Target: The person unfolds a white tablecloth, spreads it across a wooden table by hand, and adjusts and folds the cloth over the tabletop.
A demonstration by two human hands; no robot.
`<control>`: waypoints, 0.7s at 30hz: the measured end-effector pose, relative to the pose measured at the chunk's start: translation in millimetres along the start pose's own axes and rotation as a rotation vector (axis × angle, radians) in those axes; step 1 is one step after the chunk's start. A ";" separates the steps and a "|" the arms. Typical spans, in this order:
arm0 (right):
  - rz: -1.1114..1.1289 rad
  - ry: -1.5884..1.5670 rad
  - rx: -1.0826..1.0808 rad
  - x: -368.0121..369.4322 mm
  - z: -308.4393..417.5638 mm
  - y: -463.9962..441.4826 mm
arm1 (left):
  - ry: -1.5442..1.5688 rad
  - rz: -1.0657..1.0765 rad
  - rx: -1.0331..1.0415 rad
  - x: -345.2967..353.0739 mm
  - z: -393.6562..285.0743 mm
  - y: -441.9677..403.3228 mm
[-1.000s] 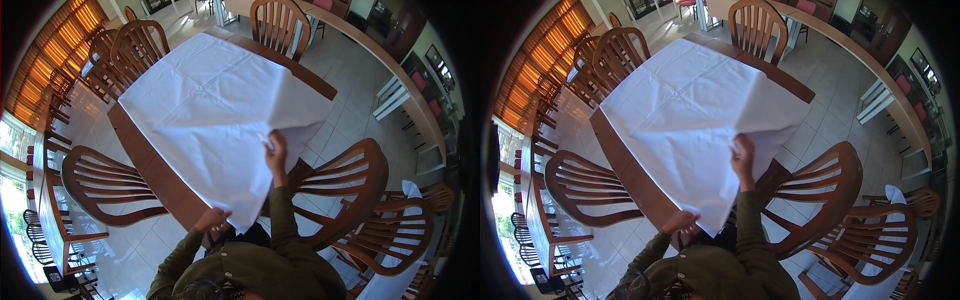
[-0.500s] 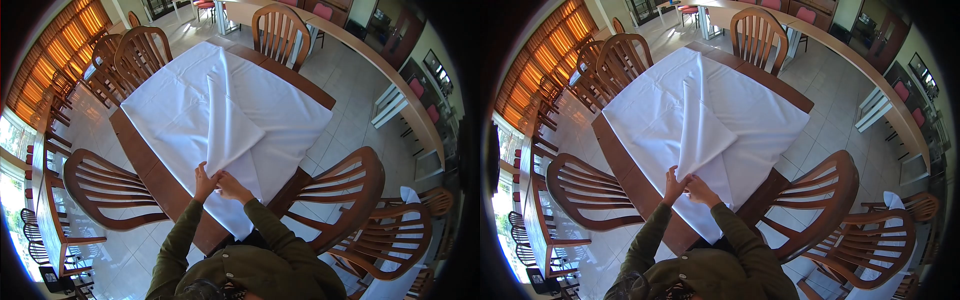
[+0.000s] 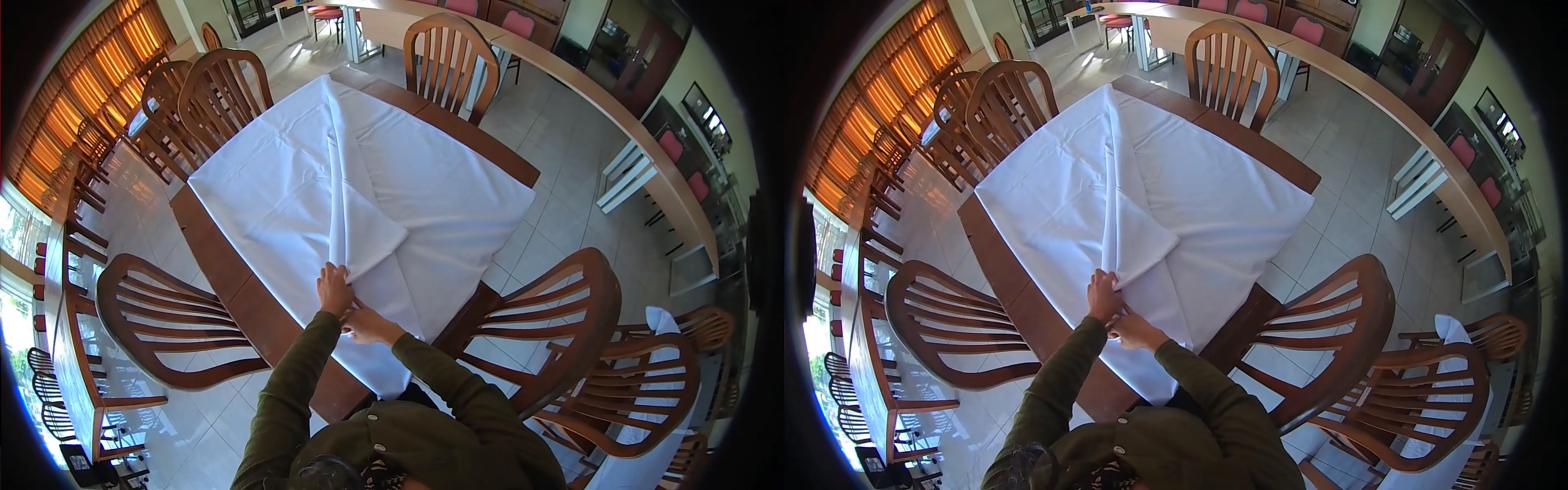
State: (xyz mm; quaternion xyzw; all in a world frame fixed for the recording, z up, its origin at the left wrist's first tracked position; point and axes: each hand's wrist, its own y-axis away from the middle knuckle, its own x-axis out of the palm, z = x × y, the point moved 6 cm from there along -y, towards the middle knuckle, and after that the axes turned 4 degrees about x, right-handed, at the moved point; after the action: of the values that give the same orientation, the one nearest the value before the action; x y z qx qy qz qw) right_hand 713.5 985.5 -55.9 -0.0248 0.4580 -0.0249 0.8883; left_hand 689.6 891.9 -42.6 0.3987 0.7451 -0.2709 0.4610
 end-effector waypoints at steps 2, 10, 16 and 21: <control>0.007 0.004 0.011 -4.8 0.5 0.4 | 0.376 -0.244 -0.077 -12.8 21.3 1.4; -0.033 -0.378 0.016 -40.2 17.6 -16.6 | 1.252 -0.893 -0.243 -98.4 100.5 85.6; 0.061 -0.481 -0.091 -64.7 63.9 -31.8 | 1.153 -1.173 -0.188 -185.5 78.6 153.2; 0.105 -0.890 0.005 -67.2 70.6 -48.0 | 0.625 -1.373 -0.060 -243.1 38.7 210.7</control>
State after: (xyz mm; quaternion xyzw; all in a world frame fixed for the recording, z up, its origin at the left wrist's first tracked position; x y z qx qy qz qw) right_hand 731.1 943.6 42.8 -0.0077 0.0319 0.0322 0.9989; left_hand 948.1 891.1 152.7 -0.1098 0.9292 -0.3512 -0.0335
